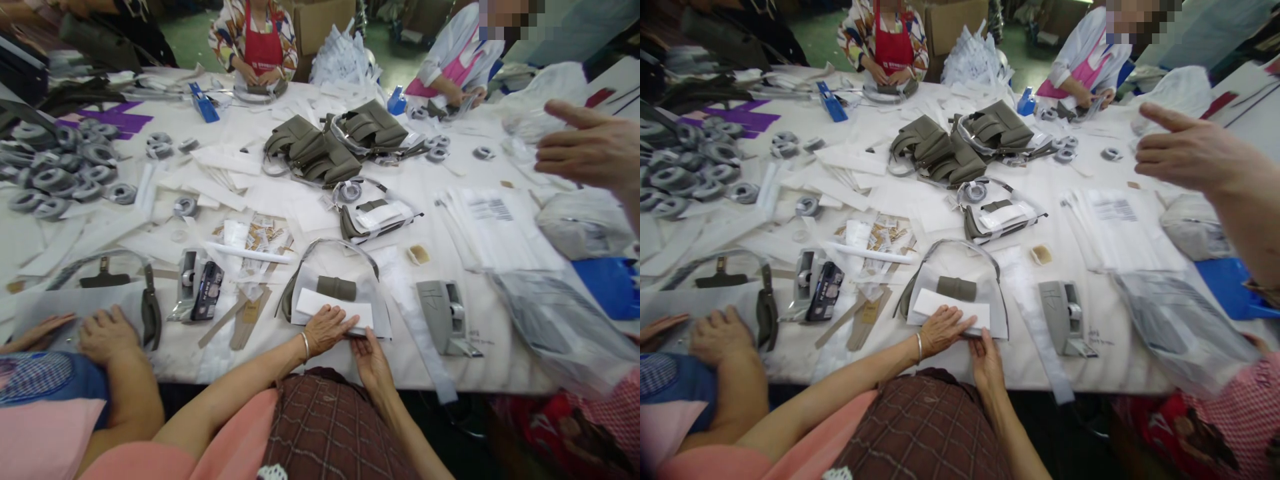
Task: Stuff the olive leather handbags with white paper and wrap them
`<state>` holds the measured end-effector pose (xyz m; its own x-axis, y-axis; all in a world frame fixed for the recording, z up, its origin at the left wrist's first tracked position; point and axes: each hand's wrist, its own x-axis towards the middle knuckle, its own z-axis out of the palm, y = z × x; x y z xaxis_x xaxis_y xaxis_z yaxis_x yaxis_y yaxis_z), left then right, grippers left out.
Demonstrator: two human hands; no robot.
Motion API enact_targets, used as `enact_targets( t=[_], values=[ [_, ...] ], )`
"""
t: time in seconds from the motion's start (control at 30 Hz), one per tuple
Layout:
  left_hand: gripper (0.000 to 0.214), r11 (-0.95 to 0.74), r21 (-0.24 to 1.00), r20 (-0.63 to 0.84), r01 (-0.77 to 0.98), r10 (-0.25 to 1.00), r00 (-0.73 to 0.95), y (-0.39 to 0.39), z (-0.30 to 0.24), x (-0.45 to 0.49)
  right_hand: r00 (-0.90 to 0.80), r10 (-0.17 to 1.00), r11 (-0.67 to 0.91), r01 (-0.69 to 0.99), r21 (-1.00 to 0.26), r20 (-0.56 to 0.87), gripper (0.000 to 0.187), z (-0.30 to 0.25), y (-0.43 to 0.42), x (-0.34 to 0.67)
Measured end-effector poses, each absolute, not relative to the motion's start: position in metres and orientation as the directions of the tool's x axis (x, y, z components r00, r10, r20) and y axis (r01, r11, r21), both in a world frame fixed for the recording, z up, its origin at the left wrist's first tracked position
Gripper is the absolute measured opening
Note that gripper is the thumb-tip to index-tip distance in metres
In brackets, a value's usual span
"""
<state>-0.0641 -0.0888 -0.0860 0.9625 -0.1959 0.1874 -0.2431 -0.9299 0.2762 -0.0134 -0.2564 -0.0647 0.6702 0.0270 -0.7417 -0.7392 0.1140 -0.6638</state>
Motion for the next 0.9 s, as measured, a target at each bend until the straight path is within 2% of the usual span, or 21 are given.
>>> enact_targets(
  t=[0.17,0.3,0.43,0.53,0.73,0.9],
  values=[
    [0.045,-0.943,0.221,0.247,-0.248,-0.192,0.950,-0.090,-0.088,-0.066,0.669,0.059,0.155,-0.739,-0.655,-0.741,0.045,-0.063,-0.248,-0.009],
    [0.042,-0.948,0.140,0.290,-0.285,-0.236,0.927,-0.096,-0.090,-0.067,0.649,-0.023,0.023,-0.760,-0.649,-0.761,0.044,-0.065,-0.242,0.000],
    [0.038,-0.967,0.085,0.291,-0.240,-0.206,0.934,-0.101,-0.090,-0.063,0.629,-0.065,-0.031,-0.777,-0.629,-0.774,0.037,-0.069,-0.237,0.006],
    [0.031,-0.972,0.092,0.301,-0.216,-0.180,0.936,-0.101,-0.087,-0.057,0.631,-0.048,-0.066,-0.776,-0.628,-0.774,0.034,-0.067,-0.235,0.006],
    [0.016,-0.954,0.184,0.273,-0.238,-0.183,0.944,-0.098,-0.080,-0.045,0.650,0.004,-0.122,-0.754,-0.645,-0.760,0.035,-0.053,-0.229,0.005],
    [0.008,-0.942,0.183,0.318,-0.280,-0.213,0.924,-0.105,-0.086,-0.045,0.614,0.113,-0.209,-0.754,-0.623,-0.781,0.039,-0.046,-0.237,0.007]
  ],
)
